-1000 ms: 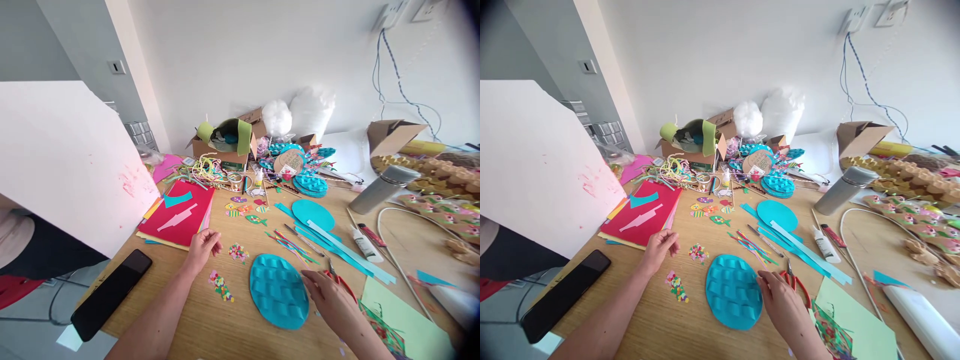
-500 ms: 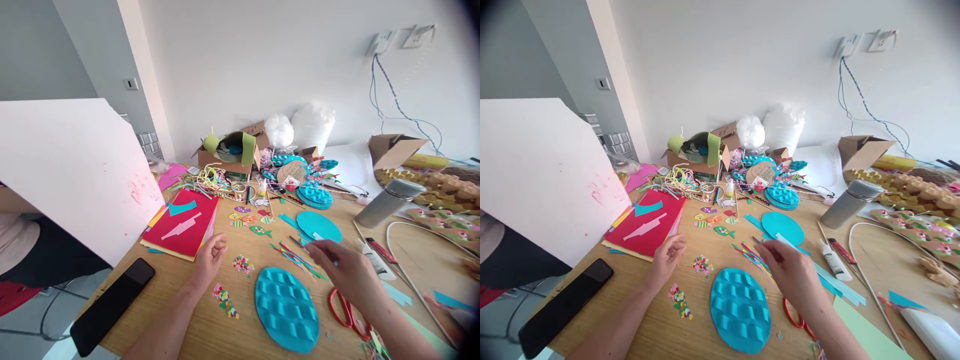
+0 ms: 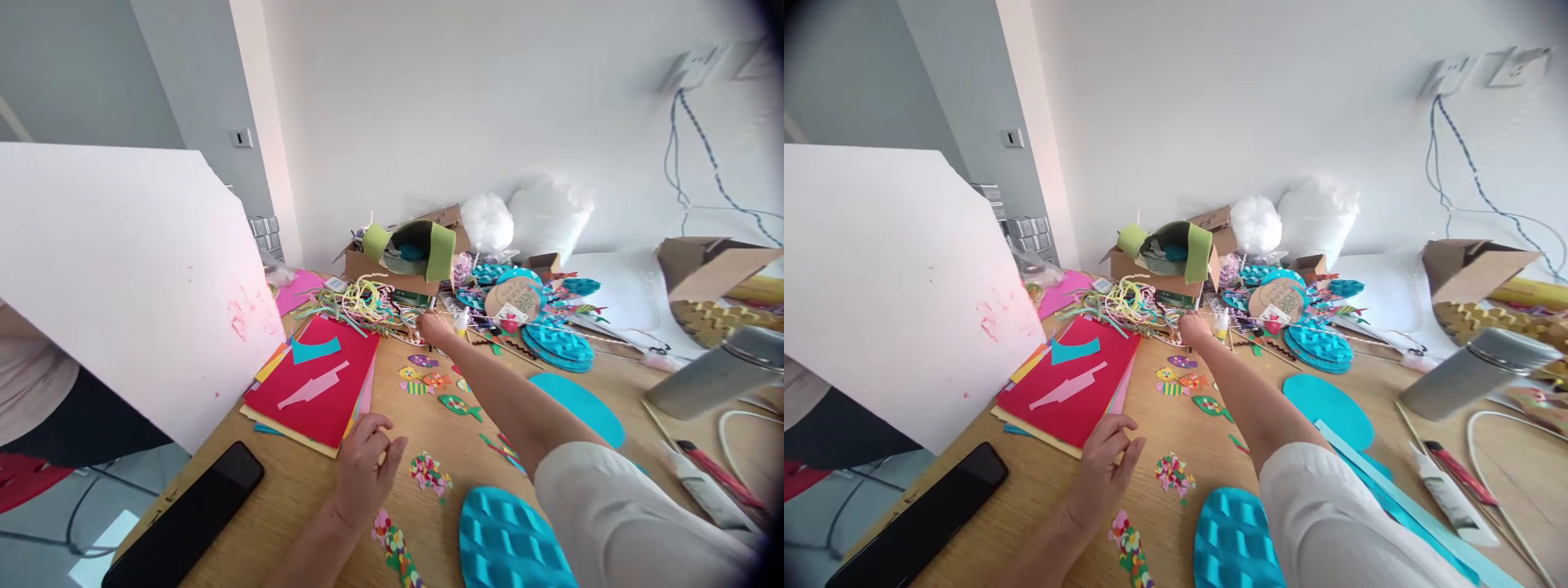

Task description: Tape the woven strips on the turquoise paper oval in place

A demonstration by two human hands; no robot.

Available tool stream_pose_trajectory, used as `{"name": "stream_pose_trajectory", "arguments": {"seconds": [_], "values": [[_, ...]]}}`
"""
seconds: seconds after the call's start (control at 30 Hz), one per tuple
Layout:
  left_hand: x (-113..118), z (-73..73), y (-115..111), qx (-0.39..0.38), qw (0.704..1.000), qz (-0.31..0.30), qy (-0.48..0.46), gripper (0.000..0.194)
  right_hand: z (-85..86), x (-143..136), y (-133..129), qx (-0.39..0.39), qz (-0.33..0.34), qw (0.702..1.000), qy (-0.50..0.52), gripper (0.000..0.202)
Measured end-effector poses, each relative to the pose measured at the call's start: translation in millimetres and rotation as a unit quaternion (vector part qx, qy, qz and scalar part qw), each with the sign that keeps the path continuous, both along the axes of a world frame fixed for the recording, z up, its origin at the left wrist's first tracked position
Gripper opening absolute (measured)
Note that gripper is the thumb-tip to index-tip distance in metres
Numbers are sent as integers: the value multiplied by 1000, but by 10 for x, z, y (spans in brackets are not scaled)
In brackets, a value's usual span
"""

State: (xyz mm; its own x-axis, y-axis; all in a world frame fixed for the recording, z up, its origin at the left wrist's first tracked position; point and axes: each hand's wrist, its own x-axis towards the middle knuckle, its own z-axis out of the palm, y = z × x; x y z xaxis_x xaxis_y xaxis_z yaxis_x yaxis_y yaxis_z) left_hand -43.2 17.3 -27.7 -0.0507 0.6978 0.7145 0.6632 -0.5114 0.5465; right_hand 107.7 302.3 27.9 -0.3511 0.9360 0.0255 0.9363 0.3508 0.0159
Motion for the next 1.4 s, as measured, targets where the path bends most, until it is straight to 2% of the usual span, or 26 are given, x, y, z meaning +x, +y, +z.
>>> {"name": "stream_pose_trajectory", "arguments": {"seconds": [0.13, 0.33, 0.5, 0.77, 0.87, 1.13, 1.4], "values": [[22, 8, -1, -10, 1000, -15, 2, 24, -170, -66, 206, 0, 23, 998, -52, 36], [55, 21, -4, -16, 1000, -14, 1, 14, -237, -57, 299, 28, 36, 996, -81, 35], [49, 37, -3, -27, 1000, -15, 5, 11, -199, 5, 257, 57, 49, 995, -73, 34], [62, 6, 32, -32, 999, -34, 2, 9, 24, 311, 207, 70, 44, 994, -74, 33], [75, -7, 24, -26, 999, -36, 2, 9, 21, 281, 194, 59, 42, 995, -75, 34], [94, -11, -19, -31, 998, -46, 11, 11, -236, -16, 199, 29, 34, 997, -56, 35], [98, 2, -21, -32, 998, -48, 6, 11, -23, 124, 350, 47, 26, 998, -10, 32]]}}
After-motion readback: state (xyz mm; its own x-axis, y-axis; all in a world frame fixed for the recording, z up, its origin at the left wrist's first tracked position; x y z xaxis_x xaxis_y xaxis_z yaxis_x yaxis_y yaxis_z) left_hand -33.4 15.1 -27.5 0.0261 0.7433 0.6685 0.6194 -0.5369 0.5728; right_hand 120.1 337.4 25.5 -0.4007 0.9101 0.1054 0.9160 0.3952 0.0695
